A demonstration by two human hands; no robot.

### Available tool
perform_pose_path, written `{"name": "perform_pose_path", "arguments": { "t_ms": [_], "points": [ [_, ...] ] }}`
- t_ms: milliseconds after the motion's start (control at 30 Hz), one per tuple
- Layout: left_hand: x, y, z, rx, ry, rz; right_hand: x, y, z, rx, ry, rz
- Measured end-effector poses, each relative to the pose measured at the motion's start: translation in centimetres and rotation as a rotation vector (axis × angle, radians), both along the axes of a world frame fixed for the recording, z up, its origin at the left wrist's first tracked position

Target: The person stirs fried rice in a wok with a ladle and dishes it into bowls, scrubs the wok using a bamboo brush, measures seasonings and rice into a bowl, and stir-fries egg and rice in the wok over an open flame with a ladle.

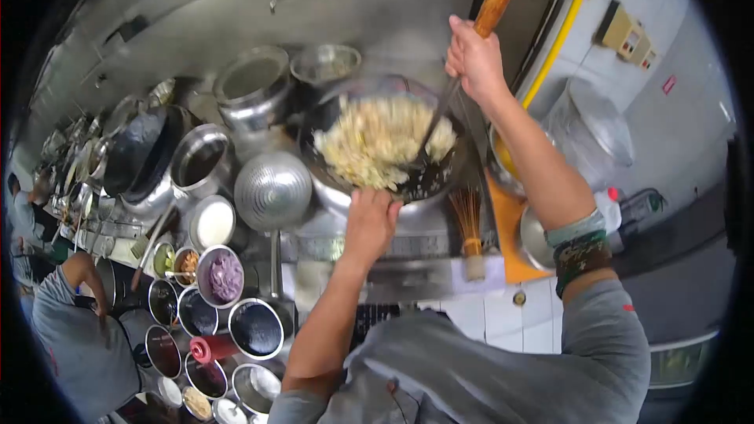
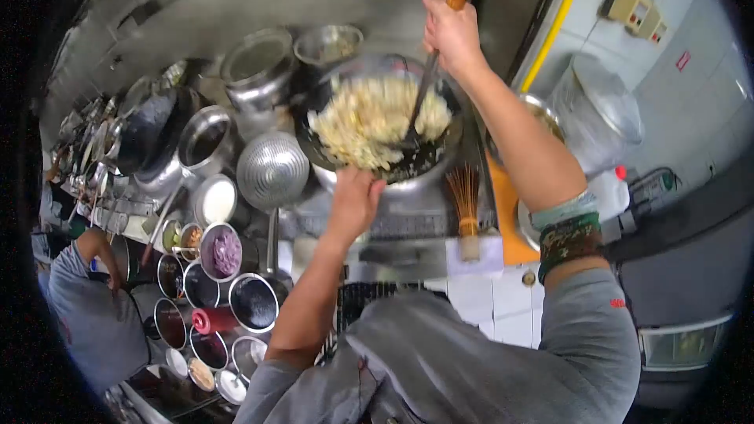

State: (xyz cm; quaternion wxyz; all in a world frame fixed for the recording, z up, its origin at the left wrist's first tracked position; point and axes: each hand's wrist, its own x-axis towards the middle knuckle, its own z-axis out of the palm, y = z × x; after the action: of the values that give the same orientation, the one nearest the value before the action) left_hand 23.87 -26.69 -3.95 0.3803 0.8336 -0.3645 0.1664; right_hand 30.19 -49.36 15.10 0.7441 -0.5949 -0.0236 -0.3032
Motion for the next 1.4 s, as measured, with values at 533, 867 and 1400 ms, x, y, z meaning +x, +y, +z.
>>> {"name": "perform_pose_path", "arguments": {
  "t_ms": [533,867,1400],
  "points": [
    [-1.1,1.8,3.3,0.148,0.073,0.128,6.5,-1.1,1.2,0.097,-0.106,0.253],
    [-3.7,0.9,3.4,0.119,0.142,-0.072,5.7,-0.4,4.3,0.145,0.275,0.179],
    [1.8,-0.5,-3.2,-0.025,-0.002,0.024,-1.8,1.0,1.1,0.031,-0.062,-0.075]
  ]
}}
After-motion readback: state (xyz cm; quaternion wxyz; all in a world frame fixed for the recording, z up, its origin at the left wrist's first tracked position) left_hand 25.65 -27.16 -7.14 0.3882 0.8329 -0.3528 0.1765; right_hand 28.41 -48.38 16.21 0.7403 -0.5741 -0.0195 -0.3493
